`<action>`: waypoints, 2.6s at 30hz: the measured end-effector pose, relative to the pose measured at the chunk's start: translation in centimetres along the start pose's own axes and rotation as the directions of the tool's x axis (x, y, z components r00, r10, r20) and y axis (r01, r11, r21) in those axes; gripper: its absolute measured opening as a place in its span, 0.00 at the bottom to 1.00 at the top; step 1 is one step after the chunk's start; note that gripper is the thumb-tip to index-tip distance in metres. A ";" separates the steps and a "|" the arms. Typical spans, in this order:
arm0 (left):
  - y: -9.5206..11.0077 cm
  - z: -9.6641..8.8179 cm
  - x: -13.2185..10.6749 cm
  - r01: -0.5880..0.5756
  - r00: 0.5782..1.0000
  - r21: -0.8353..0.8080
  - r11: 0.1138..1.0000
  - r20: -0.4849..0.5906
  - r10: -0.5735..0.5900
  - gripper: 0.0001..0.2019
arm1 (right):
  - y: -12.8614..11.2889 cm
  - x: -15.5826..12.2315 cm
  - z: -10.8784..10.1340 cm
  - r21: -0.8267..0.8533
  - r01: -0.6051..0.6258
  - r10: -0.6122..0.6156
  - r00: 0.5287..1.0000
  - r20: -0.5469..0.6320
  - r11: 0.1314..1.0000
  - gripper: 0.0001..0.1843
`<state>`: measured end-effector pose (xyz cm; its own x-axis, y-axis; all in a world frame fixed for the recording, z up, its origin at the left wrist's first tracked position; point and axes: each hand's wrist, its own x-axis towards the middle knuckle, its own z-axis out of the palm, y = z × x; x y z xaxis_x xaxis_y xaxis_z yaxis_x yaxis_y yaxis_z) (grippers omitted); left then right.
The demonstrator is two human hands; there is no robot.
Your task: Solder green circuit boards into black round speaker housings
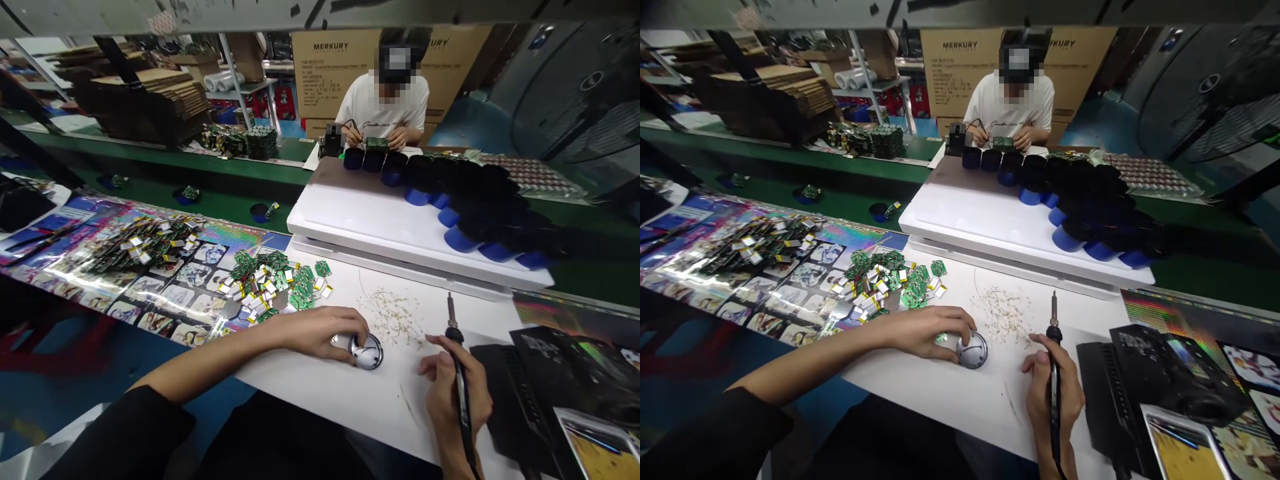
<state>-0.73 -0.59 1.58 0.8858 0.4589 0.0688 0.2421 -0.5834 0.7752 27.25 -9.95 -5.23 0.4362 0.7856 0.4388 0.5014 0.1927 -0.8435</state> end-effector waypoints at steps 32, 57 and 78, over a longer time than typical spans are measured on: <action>1.1 -1.0 2.9 0.060 0.904 -0.803 0.593 -0.208 -0.373 0.23 | -7.4 1.6 6.0 0.181 0.437 -0.463 0.875 0.139 0.881 0.34; -0.5 0.9 2.1 0.200 0.977 0.329 0.923 -0.133 -0.164 0.34 | -5.3 0.7 1.0 0.291 0.096 -0.149 0.975 0.166 0.952 0.27; -1.5 -0.5 0.7 0.295 0.857 -0.748 0.595 -0.068 -0.510 0.22 | -6.1 -3.4 5.2 0.002 0.376 -0.348 0.856 0.382 0.927 0.26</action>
<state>-0.66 0.97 0.75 0.6091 0.7367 -0.2938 0.1092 0.2890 0.9511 18.81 -10.68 -3.18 -0.0864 0.8303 0.5506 0.6272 0.4748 -0.6175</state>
